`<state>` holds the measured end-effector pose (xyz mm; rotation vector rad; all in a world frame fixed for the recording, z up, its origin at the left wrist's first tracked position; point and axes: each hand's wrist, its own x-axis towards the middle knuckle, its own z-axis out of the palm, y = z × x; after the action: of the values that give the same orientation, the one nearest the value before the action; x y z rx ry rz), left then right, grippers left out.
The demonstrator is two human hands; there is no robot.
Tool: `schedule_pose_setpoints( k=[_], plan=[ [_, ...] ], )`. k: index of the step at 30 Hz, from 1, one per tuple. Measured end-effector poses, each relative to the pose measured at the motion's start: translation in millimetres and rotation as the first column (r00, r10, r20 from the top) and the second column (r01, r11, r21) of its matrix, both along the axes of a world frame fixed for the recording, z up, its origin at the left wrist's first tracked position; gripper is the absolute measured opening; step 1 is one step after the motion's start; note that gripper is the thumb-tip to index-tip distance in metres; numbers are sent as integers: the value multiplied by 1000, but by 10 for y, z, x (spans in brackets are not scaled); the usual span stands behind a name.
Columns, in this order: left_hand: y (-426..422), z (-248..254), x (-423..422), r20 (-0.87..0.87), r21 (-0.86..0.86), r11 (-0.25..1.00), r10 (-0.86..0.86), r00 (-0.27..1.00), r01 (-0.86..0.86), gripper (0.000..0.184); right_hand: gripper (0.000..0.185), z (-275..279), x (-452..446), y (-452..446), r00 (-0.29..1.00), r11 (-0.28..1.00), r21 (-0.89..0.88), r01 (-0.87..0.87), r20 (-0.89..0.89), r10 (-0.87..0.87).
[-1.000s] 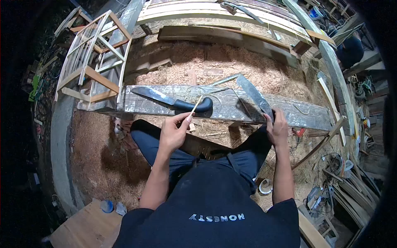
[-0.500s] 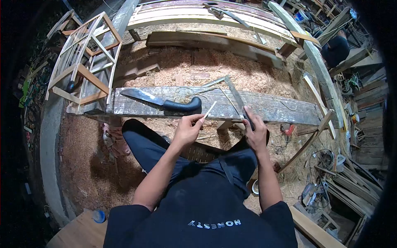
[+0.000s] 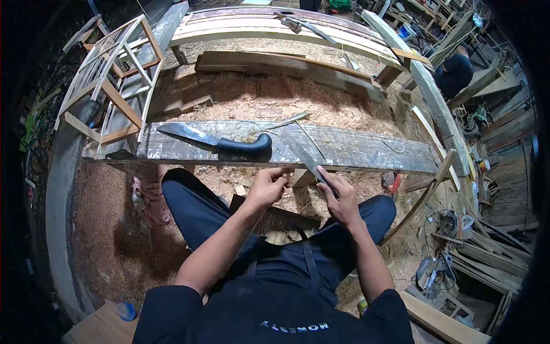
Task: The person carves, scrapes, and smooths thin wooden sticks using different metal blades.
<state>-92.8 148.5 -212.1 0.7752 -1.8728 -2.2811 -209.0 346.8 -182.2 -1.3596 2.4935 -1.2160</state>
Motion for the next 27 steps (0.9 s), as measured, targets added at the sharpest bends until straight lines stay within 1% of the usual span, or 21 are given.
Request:
schedule_pose_setpoints(
  k=[1, 3, 4, 5, 7, 8, 11, 12, 14, 15, 17, 18, 20, 21, 23, 24, 25, 27],
  plan=[
    [17, 28, -15, 5, 86, 996, -3, 1000, 3, 23, 46, -33, -10, -4, 1000, 1000, -6, 7, 1, -7],
    [32, -95, -55, -2, 70, 997, -34, 999, 34, 21, 47, -106, -24, 7, 998, 994, 94, -50, -23, 53],
    [41, -147, -82, -14, 59, 997, -55, 998, 55, 19, 48, -186, -52, 10, 993, 994, 86, -65, -88, 73],
    [68, -197, -83, -4, 58, 996, -67, 998, 68, 19, 48, -218, -62, 29, 995, 995, 84, -53, -79, 60],
    [111, -94, -100, 21, 217, 976, -13, 1000, 8, 18, 49, -198, -97, 27, 985, 978, 201, -63, -147, 94],
    [117, -114, -106, 24, 214, 977, -22, 999, 16, 18, 50, -232, -138, 31, 977, 975, 209, -79, -176, 117],
    [114, -177, -134, 51, 231, 972, -44, 998, 31, 18, 51, -300, -195, 54, 976, 967, 244, -76, -182, 122],
    [119, -164, -153, 42, 235, 972, -41, 998, 30, 18, 51, -331, -203, 54, 976, 967, 243, -73, -180, 119],
    [133, -120, -164, 28, 232, 972, -41, 999, 34, 18, 52, -411, -173, 54, 990, 984, 170, -60, -114, 80],
    [138, -133, -172, 36, 234, 972, -47, 998, 37, 18, 52, -431, -158, 47, 992, 984, 171, -56, -105, 75],
    [140, -182, -201, -4, 223, 974, -33, 999, 33, 17, 54, -426, -128, 32, 990, 990, 133, -51, -127, 68],
    [145, -187, -204, 4, 228, 973, -42, 999, 40, 17, 55, -411, -121, 22, 987, 988, 146, -48, -143, 69],
    [182, -193, -177, 26, 310, 950, -55, 998, 44, 16, 55, -390, -120, 17, 991, 984, 170, -45, -116, 65],
    [208, -201, -165, 37, 319, 947, -59, 998, 44, 16, 55, -395, -110, 16, 993, 982, 185, -49, -100, 68],
    [249, -223, -158, 96, 283, 959, -41, 995, 12, 18, 55, -399, -65, 11, 991, 980, 198, -37, -115, 61],
    [228, -258, -148, 157, 270, 963, -68, 985, 24, 16, 54, -366, -39, 8, 986, 975, 218, -50, -145, 83],
    [229, -265, -144, 163, 273, 962, -70, 984, 23, 16, 54, -354, -21, 10, 979, 969, 238, -61, -174, 104],
    [221, -234, -141, 121, 332, 943, -24, 992, -18, 16, 53, -369, -17, 17, 980, 967, 248, -54, -174, 100]
  ],
)
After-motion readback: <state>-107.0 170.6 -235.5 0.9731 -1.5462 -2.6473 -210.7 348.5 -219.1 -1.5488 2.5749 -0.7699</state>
